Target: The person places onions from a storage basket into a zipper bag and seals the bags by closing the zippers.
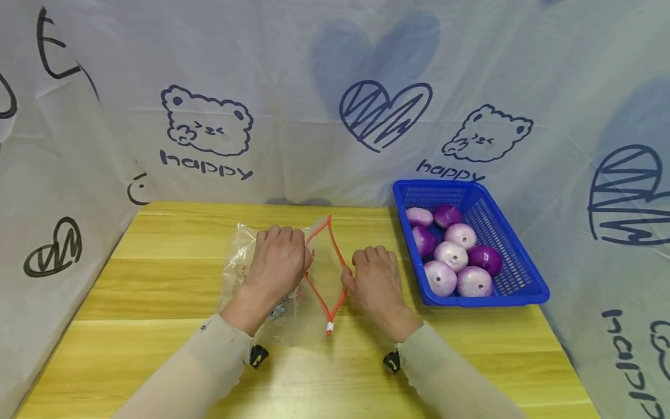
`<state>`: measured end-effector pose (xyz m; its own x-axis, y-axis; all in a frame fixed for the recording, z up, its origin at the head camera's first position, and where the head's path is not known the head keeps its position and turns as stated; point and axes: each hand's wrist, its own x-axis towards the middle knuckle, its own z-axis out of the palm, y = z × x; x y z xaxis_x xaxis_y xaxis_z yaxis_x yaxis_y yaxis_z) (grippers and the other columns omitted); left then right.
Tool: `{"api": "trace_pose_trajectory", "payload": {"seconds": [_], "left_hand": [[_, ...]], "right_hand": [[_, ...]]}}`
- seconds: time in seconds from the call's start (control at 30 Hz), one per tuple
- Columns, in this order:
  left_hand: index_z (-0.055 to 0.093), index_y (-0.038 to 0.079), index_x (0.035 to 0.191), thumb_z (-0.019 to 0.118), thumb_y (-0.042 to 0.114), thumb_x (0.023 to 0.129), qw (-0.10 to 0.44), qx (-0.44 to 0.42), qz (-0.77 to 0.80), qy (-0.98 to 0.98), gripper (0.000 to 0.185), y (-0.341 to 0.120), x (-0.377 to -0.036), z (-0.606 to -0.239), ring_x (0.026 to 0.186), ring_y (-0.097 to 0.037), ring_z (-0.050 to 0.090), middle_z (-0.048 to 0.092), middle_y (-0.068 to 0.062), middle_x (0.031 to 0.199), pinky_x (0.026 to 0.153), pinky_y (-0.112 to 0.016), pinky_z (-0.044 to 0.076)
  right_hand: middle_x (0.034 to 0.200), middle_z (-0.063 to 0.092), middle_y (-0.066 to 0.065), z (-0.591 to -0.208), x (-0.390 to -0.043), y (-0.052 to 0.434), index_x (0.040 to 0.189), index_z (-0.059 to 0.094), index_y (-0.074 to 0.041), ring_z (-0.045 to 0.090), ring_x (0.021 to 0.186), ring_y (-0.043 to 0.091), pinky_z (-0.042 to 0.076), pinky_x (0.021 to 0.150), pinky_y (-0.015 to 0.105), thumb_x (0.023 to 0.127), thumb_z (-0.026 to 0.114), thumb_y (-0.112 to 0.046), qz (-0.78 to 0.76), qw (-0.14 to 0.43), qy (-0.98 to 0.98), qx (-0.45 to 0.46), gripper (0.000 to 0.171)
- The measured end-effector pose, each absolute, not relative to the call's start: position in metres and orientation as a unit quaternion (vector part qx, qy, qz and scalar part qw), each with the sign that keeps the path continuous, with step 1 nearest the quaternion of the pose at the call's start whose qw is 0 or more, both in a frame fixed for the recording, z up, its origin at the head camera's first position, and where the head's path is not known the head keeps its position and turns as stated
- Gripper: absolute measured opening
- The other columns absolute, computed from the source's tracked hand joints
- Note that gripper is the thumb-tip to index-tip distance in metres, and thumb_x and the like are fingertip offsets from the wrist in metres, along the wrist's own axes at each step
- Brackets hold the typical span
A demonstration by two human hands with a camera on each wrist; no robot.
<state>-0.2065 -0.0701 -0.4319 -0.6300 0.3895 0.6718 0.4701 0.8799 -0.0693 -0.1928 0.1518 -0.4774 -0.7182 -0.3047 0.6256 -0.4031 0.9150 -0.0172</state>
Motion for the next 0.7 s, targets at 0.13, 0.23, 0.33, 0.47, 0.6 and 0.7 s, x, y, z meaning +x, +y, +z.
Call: {"api": "trace_pose_trajectory", "payload": {"seconds": [0.13,0.23,0.33,0.47,0.6,0.7], "left_hand": [[0.05,0.008,0.071,0.066,0.013,0.093,0.344,-0.237,-0.063,-0.907,0.028,-0.07,-0.206,-0.433,0.064,-0.028,0.043,0.044,-0.005,0.065,0.066,-0.043,0.036],[0.049,0.008,0.071,0.063,0.013,0.095,0.331,-0.237,-0.068,-0.911,0.028,-0.07,-0.206,-0.432,0.064,-0.027,0.042,0.043,-0.005,0.066,0.067,-0.043,0.036],[0.049,0.008,0.071,0.062,0.011,0.095,0.322,-0.237,-0.072,-0.914,0.027,-0.07,-0.206,-0.432,0.065,-0.027,0.043,0.044,-0.005,0.066,0.067,-0.043,0.036],[0.048,0.008,0.071,0.061,0.01,0.094,0.322,-0.241,-0.074,-0.913,0.026,-0.07,-0.205,-0.431,0.065,-0.028,0.044,0.044,-0.004,0.065,0.066,-0.043,0.038],[0.048,0.009,0.071,0.06,0.01,0.094,0.32,-0.242,-0.075,-0.913,0.026,-0.07,-0.205,-0.43,0.065,-0.028,0.045,0.045,-0.005,0.065,0.066,-0.044,0.039],[0.046,0.009,0.07,0.061,0.009,0.093,0.33,-0.243,-0.078,-0.909,0.027,-0.07,-0.204,-0.428,0.064,-0.027,0.044,0.044,-0.004,0.065,0.066,-0.044,0.039]], "right_hand": [[0.081,0.065,0.01,-0.467,-0.193,0.158,0.088,0.067,-0.006,0.059,0.079,0.033,0.044,0.072,0.045,0.088,0.074,-0.025,0.065,0.347,-0.911,0.215,0.02],[0.084,0.066,0.011,-0.458,-0.192,0.166,0.091,0.068,-0.005,0.06,0.081,0.033,0.043,0.074,0.046,0.09,0.07,-0.025,0.059,0.354,-0.905,0.227,0.02],[0.085,0.065,0.011,-0.45,-0.192,0.176,0.091,0.067,-0.004,0.059,0.083,0.035,0.042,0.074,0.046,0.091,0.065,-0.024,0.055,0.357,-0.902,0.235,0.02],[0.086,0.063,0.013,-0.439,-0.193,0.192,0.092,0.066,-0.003,0.058,0.084,0.037,0.042,0.074,0.049,0.092,0.061,-0.024,0.04,0.361,-0.899,0.244,0.022],[0.087,0.063,0.015,-0.428,-0.196,0.213,0.094,0.065,-0.001,0.057,0.085,0.039,0.043,0.074,0.051,0.093,0.058,-0.025,0.021,0.364,-0.897,0.249,0.025],[0.086,0.061,0.017,-0.42,-0.2,0.229,0.09,0.062,0.0,0.056,0.084,0.04,0.043,0.074,0.052,0.092,0.06,-0.024,0.007,0.367,-0.895,0.253,0.024]]}}
